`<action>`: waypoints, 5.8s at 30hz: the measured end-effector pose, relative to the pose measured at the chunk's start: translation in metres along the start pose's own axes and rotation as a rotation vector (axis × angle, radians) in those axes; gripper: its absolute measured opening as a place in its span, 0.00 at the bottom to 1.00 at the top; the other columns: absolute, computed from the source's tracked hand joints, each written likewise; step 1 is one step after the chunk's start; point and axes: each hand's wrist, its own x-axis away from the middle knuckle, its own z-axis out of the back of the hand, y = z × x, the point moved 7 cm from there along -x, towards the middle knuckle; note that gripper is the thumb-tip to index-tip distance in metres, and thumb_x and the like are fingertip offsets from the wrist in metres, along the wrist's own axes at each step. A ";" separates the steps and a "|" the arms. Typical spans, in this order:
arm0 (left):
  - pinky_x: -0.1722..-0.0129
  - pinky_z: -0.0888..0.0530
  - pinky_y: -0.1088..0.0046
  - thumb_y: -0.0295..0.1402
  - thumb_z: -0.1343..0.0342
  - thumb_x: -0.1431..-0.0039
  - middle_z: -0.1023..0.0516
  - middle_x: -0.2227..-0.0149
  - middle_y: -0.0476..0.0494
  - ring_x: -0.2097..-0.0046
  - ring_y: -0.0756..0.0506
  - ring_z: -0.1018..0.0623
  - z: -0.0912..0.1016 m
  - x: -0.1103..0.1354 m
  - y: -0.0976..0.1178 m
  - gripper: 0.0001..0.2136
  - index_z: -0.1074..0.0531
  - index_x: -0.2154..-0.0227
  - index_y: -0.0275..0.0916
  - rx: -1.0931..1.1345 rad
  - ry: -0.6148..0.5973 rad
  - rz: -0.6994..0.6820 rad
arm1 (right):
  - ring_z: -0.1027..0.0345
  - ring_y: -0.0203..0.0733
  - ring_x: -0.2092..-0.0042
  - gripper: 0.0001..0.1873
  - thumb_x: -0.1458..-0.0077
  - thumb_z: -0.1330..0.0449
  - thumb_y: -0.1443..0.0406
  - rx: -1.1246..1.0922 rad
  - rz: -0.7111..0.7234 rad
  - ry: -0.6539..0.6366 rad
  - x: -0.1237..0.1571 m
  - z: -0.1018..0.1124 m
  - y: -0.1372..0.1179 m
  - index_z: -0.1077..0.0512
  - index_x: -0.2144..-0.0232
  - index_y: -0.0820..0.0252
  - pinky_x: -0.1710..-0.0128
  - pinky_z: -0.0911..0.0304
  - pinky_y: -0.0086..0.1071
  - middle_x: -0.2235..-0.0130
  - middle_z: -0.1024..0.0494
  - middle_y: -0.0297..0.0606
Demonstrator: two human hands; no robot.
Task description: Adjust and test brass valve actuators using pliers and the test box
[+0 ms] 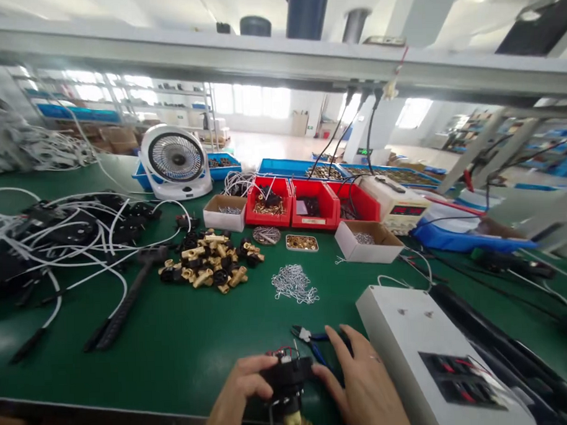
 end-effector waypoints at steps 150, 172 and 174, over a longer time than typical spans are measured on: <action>0.56 0.22 0.67 0.40 0.42 0.37 0.18 0.57 0.38 0.56 0.41 0.19 -0.035 0.000 0.058 0.17 0.25 0.51 0.35 1.285 -0.048 0.851 | 0.31 0.48 0.65 0.23 0.38 0.51 0.50 -0.609 -0.386 -0.348 0.011 -0.002 -0.005 0.26 0.64 0.61 0.66 0.31 0.40 0.68 0.26 0.45; 0.59 0.22 0.66 0.42 0.40 0.41 0.23 0.52 0.36 0.54 0.39 0.22 -0.033 -0.003 0.047 0.22 0.29 0.48 0.35 1.093 0.007 0.837 | 0.29 0.38 0.67 0.12 0.45 0.43 0.73 -0.474 -0.060 0.062 0.024 0.092 -0.023 0.31 0.59 0.54 0.68 0.32 0.29 0.67 0.27 0.34; 0.59 0.23 0.66 0.43 0.40 0.41 0.23 0.52 0.36 0.53 0.39 0.22 -0.036 -0.003 0.049 0.23 0.30 0.47 0.35 1.102 -0.017 0.849 | 0.31 0.36 0.72 0.11 0.45 0.44 0.73 -0.442 0.068 -0.177 0.024 0.077 -0.035 0.30 0.61 0.54 0.73 0.34 0.27 0.70 0.27 0.32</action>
